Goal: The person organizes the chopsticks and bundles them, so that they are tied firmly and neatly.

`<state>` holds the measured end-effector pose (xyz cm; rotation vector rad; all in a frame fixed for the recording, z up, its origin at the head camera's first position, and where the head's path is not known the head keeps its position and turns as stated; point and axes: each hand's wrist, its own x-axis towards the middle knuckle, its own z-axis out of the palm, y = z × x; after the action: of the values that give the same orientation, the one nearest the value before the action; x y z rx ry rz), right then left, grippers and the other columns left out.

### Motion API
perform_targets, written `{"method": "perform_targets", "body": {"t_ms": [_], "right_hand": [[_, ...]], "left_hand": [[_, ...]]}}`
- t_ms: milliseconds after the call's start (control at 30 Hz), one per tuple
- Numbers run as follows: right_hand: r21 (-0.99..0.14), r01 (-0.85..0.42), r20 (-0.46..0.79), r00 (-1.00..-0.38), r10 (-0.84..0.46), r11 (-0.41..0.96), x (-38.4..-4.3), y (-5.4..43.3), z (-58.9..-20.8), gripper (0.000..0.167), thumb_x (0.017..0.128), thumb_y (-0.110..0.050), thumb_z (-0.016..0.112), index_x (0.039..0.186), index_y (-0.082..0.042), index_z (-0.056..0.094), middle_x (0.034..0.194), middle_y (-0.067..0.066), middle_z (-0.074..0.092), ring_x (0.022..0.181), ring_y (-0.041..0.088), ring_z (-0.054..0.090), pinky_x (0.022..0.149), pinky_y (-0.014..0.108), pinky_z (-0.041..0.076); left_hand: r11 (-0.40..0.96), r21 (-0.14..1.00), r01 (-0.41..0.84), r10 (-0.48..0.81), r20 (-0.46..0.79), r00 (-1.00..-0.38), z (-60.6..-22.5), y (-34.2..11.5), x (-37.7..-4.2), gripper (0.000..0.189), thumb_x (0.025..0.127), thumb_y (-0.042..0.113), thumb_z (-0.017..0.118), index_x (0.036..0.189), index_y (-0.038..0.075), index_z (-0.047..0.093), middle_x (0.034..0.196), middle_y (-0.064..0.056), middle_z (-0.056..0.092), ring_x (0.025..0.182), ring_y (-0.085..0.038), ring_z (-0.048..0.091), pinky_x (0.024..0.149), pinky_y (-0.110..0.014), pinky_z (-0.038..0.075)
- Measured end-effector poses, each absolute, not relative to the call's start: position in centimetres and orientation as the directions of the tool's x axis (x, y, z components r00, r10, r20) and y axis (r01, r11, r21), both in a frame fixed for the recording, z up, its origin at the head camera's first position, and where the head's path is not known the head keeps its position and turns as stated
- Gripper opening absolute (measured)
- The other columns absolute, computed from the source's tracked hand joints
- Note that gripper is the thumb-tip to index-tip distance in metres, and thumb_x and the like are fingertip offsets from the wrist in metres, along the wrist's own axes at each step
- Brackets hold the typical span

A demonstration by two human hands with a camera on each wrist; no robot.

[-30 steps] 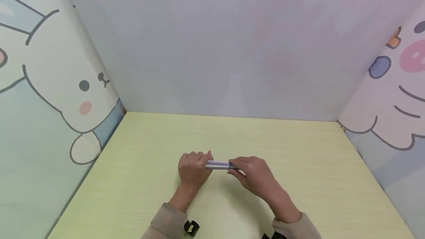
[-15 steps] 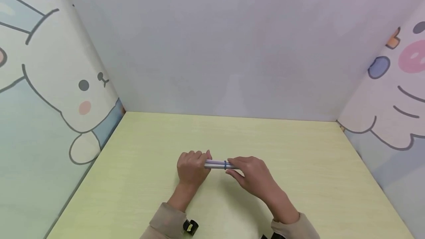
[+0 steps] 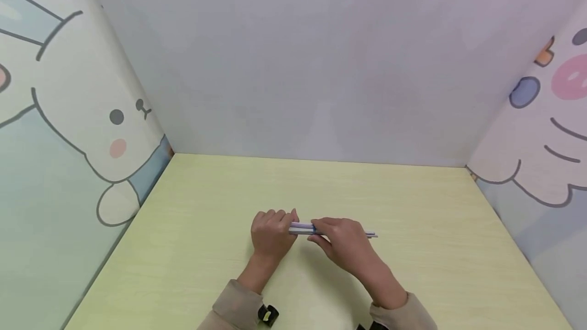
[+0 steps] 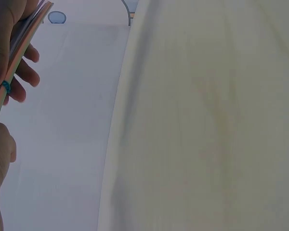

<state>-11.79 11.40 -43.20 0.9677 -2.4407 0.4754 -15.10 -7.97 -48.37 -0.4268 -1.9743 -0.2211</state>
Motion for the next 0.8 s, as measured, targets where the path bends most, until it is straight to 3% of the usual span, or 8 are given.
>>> {"method": "perform_targets", "body": {"t_ms": [233, 400, 600, 800], "right_hand": [[-0.122, -0.719, 0.544, -0.626, -0.559, 0.685, -11.9, 10.9, -43.2, 0.032, 0.080, -0.030, 0.085, 0.104, -0.012, 0.076, 0.094, -0.003, 0.077, 0.062, 0.010, 0.067, 0.055, 0.026, 0.051], [-0.137, -0.703, 0.566, -0.633, -0.527, 0.698, -12.0, 11.8, -43.3, 0.046, 0.076, -0.034, 0.088, 0.112, -0.008, 0.076, 0.089, 0.000, 0.077, 0.063, 0.012, 0.067, 0.058, 0.031, 0.054], [-0.137, -0.724, 0.583, -0.611, -0.536, 0.677, -12.5, 13.8, -43.5, 0.030, 0.079, -0.026, 0.085, 0.103, -0.009, 0.078, 0.088, -0.003, 0.077, 0.069, 0.009, 0.069, 0.067, 0.036, 0.057], [-0.114, -0.750, 0.607, -0.572, -0.552, 0.652, -12.8, 15.3, -43.5, 0.022, 0.086, -0.029, 0.079, 0.100, -0.011, 0.078, 0.082, -0.008, 0.071, 0.060, 0.001, 0.054, 0.055, 0.022, 0.047]], "left_hand": [[0.913, -0.061, 0.402, 0.219, 0.908, -0.357, -48.2, -7.9, -15.2, 0.030, 0.079, 0.018, 0.065, 0.052, 0.014, 0.053, 0.048, 0.004, 0.052, 0.039, -0.014, 0.044, 0.043, -0.028, 0.034], [0.922, -0.052, 0.383, 0.213, 0.896, -0.390, -48.0, -8.6, -15.2, 0.027, 0.079, 0.018, 0.067, 0.055, 0.013, 0.057, 0.049, 0.002, 0.056, 0.040, -0.015, 0.046, 0.045, -0.030, 0.037], [0.924, -0.035, 0.381, 0.203, 0.889, -0.411, -47.8, -9.5, -15.4, 0.026, 0.081, 0.019, 0.067, 0.057, 0.012, 0.060, 0.052, 0.002, 0.057, 0.043, -0.016, 0.048, 0.047, -0.031, 0.040], [0.903, -0.022, 0.430, 0.229, 0.869, -0.438, -47.8, -10.0, -15.2, 0.024, 0.080, 0.024, 0.079, 0.064, 0.013, 0.065, 0.058, 0.002, 0.060, 0.048, -0.016, 0.054, 0.050, -0.032, 0.044]]}}
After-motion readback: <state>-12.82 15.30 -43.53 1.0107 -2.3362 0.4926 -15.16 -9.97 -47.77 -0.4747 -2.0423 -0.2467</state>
